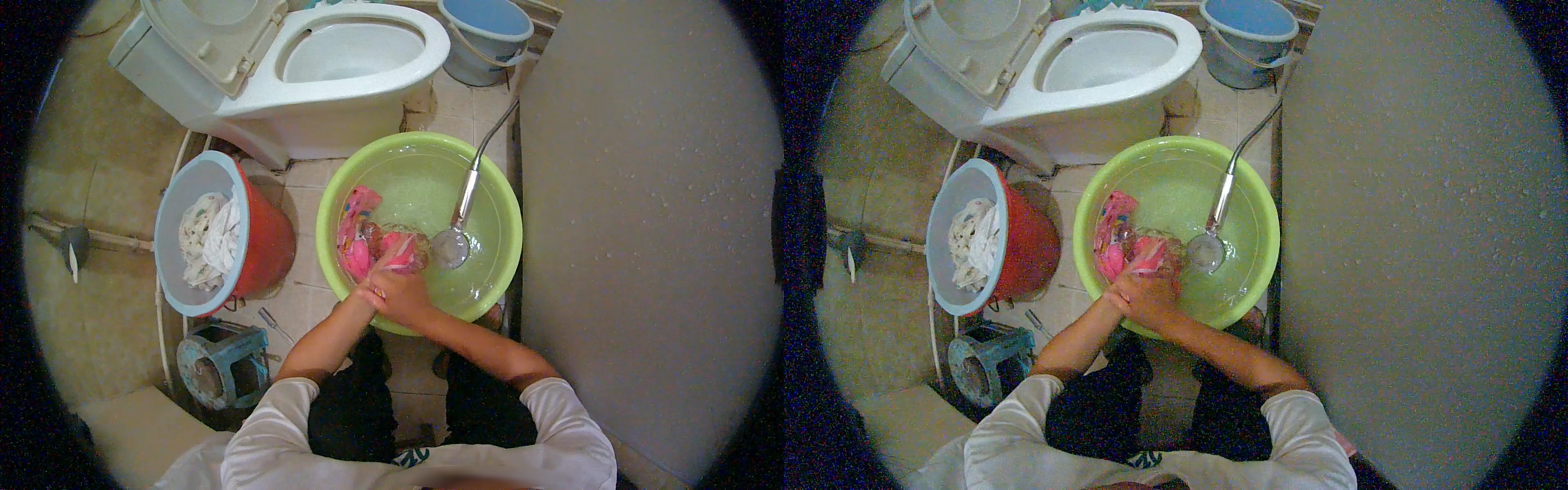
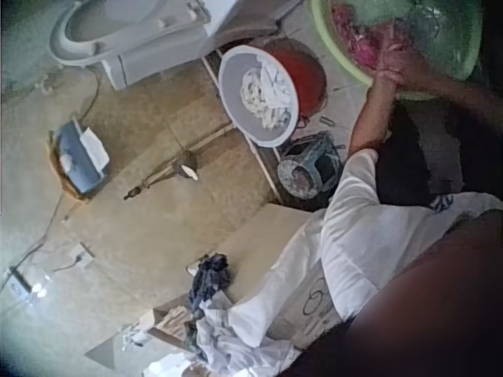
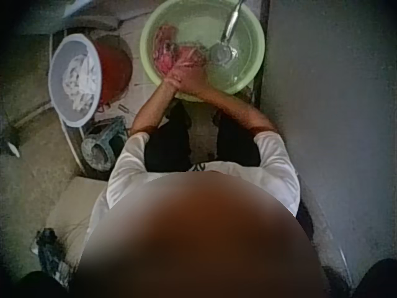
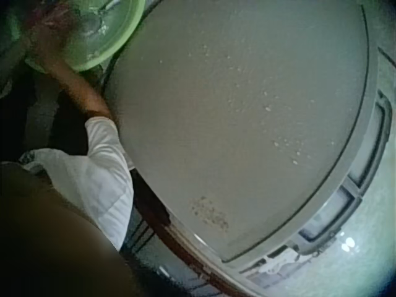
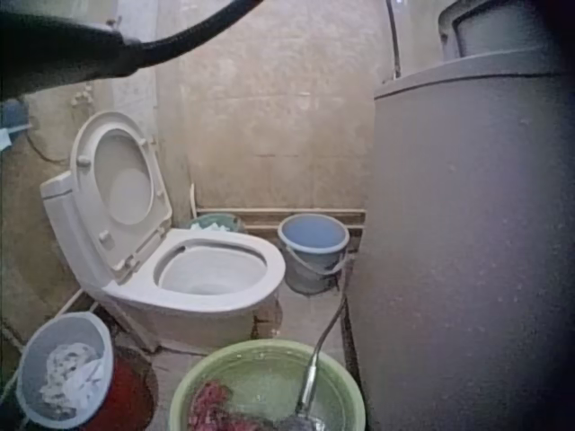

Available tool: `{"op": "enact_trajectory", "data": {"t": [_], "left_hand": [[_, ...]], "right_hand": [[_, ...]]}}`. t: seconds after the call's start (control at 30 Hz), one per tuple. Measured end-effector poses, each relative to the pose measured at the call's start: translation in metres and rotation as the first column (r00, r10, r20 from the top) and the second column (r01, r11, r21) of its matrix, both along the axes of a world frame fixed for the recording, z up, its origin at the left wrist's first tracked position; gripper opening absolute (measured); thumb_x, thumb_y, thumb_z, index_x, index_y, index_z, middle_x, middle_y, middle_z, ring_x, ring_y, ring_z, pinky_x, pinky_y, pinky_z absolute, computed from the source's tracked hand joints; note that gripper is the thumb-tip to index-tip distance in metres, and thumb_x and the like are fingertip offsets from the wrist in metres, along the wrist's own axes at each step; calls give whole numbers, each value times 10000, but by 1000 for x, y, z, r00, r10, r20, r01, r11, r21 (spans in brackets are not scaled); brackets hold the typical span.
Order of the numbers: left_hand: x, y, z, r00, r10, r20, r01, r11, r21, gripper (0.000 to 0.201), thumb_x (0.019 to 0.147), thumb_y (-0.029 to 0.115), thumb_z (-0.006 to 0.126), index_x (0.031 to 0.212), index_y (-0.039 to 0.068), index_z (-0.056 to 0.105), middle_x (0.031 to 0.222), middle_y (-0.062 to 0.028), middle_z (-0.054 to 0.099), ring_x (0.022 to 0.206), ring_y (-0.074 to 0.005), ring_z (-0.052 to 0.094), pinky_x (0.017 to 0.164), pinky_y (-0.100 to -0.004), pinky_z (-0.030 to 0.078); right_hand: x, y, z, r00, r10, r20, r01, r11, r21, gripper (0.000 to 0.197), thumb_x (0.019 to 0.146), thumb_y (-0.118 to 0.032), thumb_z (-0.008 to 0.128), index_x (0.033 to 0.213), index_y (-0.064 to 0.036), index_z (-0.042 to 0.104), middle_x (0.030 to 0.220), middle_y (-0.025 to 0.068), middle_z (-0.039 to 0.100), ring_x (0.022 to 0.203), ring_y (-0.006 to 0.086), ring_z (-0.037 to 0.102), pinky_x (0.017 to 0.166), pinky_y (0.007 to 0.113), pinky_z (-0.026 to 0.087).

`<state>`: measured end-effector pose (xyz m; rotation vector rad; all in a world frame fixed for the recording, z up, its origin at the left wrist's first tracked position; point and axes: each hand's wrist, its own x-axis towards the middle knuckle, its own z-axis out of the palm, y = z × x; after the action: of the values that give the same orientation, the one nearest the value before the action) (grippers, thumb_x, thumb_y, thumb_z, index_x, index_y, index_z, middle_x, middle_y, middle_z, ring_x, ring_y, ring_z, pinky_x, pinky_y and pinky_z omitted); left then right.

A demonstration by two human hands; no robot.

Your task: The person sits on the floor and hand-washes a pink garment in a green basin filled with water. They repeatedly scrub and squeeze the fabric under a running tap. After rinsing, they wring out the garment and place it into a red bucket containing other clothes.

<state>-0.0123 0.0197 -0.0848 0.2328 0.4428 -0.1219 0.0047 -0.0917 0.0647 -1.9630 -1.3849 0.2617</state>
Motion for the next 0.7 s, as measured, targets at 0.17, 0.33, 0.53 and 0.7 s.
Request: {"op": "enact_trajectory", "data": {"t": [0.17, 0.33, 0.53, 0.7], "left_hand": [[0, -6, 20, 988, 54, -142, -49, 998, 42, 446, 886, 498, 478, 1055, 96, 570, 975, -68, 628, 827, -204, 610, 727, -375, 505], [6, -30, 85, 911, 20, -412, 17, 996, 88, 396, 886, 494, 482, 1016, 132, 577, 955, -46, 628, 835, -199, 609, 713, -369, 502], [-9, -15, 42, 996, -78, 33, 81, 988, -130, 341, 906, 458, 469, 983, 144, 577, 947, -33, 632, 855, -197, 607, 738, -376, 498], [-16, -15, 56, 999, -33, 32, 38, 984, -173, 356, 900, 440, 491, 1016, 115, 577, 961, -53, 637, 846, -206, 615, 763, -374, 503]], "right_hand": [[23, 11, -43, 985, -116, 126, 91, 978, 188, 206, 816, -280, 597, 775, -80, 628, 733, 108, 624, 594, 281, 600, 532, 418, 458], [63, 2, -65, 791, -454, -411, 413, 891, -188, 236, 834, -294, 555, 731, -101, 643, 702, 103, 623, 567, 280, 594, 525, 425, 454], [18, 15, -53, 902, -430, 36, 431, 900, -60, 218, 821, -279, 543, 750, -105, 653, 697, 123, 625, 618, 307, 601, 560, 426, 466], [50, 10, -62, 898, -440, 25, 440, 892, -103, 250, 833, -272, 536, 704, -82, 635, 657, 117, 608, 597, 309, 579, 526, 404, 443]]}}
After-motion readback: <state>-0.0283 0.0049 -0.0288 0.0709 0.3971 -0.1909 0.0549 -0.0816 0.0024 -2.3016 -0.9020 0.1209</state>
